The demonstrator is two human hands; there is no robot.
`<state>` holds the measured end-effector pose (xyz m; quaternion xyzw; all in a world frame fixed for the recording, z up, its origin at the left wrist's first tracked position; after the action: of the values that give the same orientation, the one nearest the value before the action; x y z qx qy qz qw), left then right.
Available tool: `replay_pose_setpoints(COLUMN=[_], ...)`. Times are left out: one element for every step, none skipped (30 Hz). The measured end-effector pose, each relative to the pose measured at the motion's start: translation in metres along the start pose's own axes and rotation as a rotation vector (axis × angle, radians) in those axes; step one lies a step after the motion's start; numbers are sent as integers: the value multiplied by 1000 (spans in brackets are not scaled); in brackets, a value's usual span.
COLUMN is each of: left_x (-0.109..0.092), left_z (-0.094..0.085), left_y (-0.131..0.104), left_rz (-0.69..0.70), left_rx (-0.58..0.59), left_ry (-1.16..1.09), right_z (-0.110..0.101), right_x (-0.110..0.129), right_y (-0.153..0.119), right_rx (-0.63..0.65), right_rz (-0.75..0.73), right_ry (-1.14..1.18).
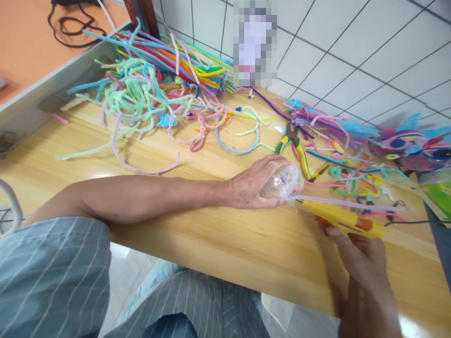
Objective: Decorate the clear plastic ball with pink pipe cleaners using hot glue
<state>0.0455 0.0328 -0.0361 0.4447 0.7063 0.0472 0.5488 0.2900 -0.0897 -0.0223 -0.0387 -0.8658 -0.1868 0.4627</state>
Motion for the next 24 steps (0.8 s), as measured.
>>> replay_pose_setpoints(left_x=[0,0,1,1,1,2,3,3,4,5,5,4,3,2,1,1,0,0,0,1,2,2,3,4], left_z=[0,1,1,2,2,3,3,3,3,3,3,3,3,2,2,1,1,0,0,0,1,1,2,2], left_y=[0,0,0,0,0,0,0,0,0,0,0,0,0,0,0,0,0,0,0,0,0,0,0,0], left_rz=[-3,-4,-5,-6,-10,-15,-23,-34,-44,-50,-51,-46,-39,-29,-18,-9,-3,0,-2,-9,-18,-30,-40,-48], left_rx=[5,10,15,20,24,26,29,31,33,35,38,39,38,35,31,26,20,15,14,15,18,23,28,32], left_ry=[7,12,14,12,6,-4,-14,-24,-34,-40,-45,-48,-50,-51,-50,-50,-51,-54,-57,-58,-55,-49,-42,-36], right_z=[-2,-4,-5,-6,-6,-6,-5,-3,-2,0,2,4,5,6,6,6,6,5,3,1,-1,-3,-5,-6], right_x=[-2,-5,-7,-8,-8,-8,-6,-4,-2,1,3,6,7,8,7,6,4,1,-1,-3,-4,-6,-7,-8], right_y=[-1,-1,-2,-1,-1,0,0,1,2,3,3,3,3,3,2,2,1,0,0,0,-1,-1,-1,-1], right_rx=[-14,-24,-25,-23,-21,-15,-8,2,9,19,33,45,50,52,52,53,51,49,41,30,17,5,-5,-8], right_rz=[10,21,29,31,30,24,14,2,-12,-24,-36,-45,-50,-50,-45,-37,-29,-20,-14,-10,-8,-5,-2,3], right_ry=[5,8,8,6,3,0,-4,-6,-7,-6,-3,1,7,11,13,15,19,23,27,31,35,36,35,33])
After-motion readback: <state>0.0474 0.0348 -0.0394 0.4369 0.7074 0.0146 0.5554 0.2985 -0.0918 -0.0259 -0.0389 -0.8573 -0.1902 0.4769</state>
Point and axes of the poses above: each hand's wrist, its own y-axis towards the middle knuckle, its own z-axis out of the palm, x = y × z, the point moved 9 cm from there along y, towards the middle knuckle, and after that the axes turned 12 degrees about -z, right-handed, at the moved point
